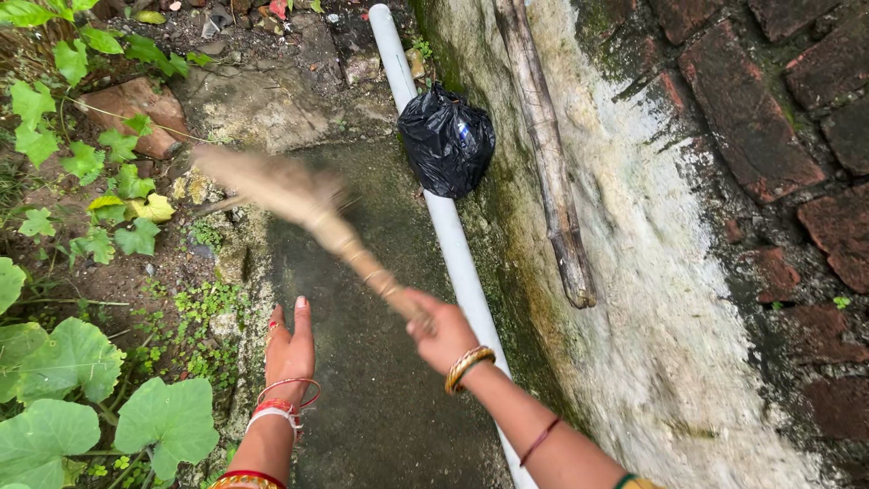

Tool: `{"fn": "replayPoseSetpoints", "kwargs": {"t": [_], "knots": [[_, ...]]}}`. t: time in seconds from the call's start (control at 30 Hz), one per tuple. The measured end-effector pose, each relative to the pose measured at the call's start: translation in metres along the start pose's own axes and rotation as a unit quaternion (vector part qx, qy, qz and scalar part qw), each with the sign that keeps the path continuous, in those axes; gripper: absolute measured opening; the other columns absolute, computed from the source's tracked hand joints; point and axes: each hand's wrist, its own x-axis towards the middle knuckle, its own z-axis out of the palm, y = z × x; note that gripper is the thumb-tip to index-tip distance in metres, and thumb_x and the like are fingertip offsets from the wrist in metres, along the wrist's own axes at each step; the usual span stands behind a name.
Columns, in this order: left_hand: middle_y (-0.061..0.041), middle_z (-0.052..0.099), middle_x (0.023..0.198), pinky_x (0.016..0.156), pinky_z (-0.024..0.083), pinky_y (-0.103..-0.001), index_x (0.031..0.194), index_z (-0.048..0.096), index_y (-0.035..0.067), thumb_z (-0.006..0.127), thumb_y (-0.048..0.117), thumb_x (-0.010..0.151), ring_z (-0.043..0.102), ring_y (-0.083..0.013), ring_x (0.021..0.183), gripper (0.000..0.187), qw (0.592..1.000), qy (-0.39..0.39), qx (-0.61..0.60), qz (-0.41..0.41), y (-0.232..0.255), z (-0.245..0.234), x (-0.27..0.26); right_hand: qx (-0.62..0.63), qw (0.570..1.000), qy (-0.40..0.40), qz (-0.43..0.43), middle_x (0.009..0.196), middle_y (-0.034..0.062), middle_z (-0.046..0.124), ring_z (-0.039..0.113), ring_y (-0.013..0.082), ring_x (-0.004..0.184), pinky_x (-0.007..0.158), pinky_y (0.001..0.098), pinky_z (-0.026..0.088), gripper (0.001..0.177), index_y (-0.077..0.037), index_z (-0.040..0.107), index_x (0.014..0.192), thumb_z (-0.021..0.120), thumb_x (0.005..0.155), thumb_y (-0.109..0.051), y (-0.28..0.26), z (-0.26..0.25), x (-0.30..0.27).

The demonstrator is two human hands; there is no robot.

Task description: The person sweeps an outdoor concrete ground covered in moss and debris using a broom. They move around garden plants and a white pipe to clear the area.

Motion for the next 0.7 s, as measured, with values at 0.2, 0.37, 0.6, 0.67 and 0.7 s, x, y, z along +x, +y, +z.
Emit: {"fn": "replayPoseSetpoints", "kwargs": {"t": [0.2, 0.37, 0.6, 0.67, 0.7], "knots": [[-0.026, 0.039, 0.159, 0.121, 0.029, -0.042, 0.157, 0.032, -0.001, 0.037, 0.072, 0.095, 0.038, -0.0394, 0.148, 0.096, 1.0, 0.003, -0.014, 0.022, 0.005, 0.011, 0.022, 0.032, 0.99, 0.134, 0.031, 0.101, 0.0107, 0.079, 0.075, 0.0204, 0.088, 0.083, 0.0356, 0.059, 0.047, -0.012, 0.071, 0.125, 0.079, 0.079, -0.013, 0.027, 0.006, 0.096], [-0.027, 0.038, 0.158, 0.121, 0.026, -0.041, 0.157, 0.03, -0.001, 0.036, 0.072, 0.095, 0.037, -0.0385, 0.148, 0.096, 0.999, -0.005, -0.025, 0.021, -0.014, 0.009, 0.031, -0.094, 0.994, 0.025, 0.052, 0.107, 0.0154, 0.076, 0.074, 0.0283, 0.099, 0.09, 0.04, 0.058, 0.039, -0.011, 0.077, 0.117, 0.079, 0.079, -0.018, -0.006, 0.055, 0.101], [-0.03, 0.035, 0.159, 0.122, 0.024, -0.042, 0.157, 0.029, -0.004, 0.037, 0.071, 0.099, 0.033, -0.0398, 0.15, 0.095, 0.998, 0.057, -0.031, 0.002, -0.051, -0.009, 0.014, -0.024, 0.991, -0.116, -0.065, 0.112, 0.0139, 0.076, 0.074, 0.0261, 0.098, 0.091, 0.0392, 0.057, 0.047, -0.014, 0.067, 0.131, 0.074, 0.085, -0.016, -0.034, 0.1, 0.054], [-0.031, 0.036, 0.158, 0.12, 0.027, -0.044, 0.157, 0.03, -0.005, 0.037, 0.068, 0.1, 0.036, -0.0416, 0.147, 0.094, 0.995, 0.09, -0.037, 0.01, -0.057, -0.015, 0.005, -0.069, 0.984, -0.119, -0.11, 0.11, 0.0118, 0.076, 0.073, 0.0243, 0.092, 0.086, 0.039, 0.057, 0.048, -0.016, 0.063, 0.138, 0.069, 0.09, -0.015, -0.033, 0.085, 0.032], [-0.032, 0.037, 0.158, 0.119, 0.029, -0.045, 0.157, 0.03, -0.006, 0.037, 0.067, 0.1, 0.038, -0.0424, 0.146, 0.093, 0.993, 0.107, -0.04, 0.015, -0.058, -0.018, 0.002, -0.094, 0.982, -0.127, -0.106, 0.104, 0.0117, 0.075, 0.072, 0.0235, 0.084, 0.079, 0.0388, 0.057, 0.051, -0.019, 0.059, 0.142, 0.067, 0.092, -0.016, -0.031, 0.075, 0.019]]}}
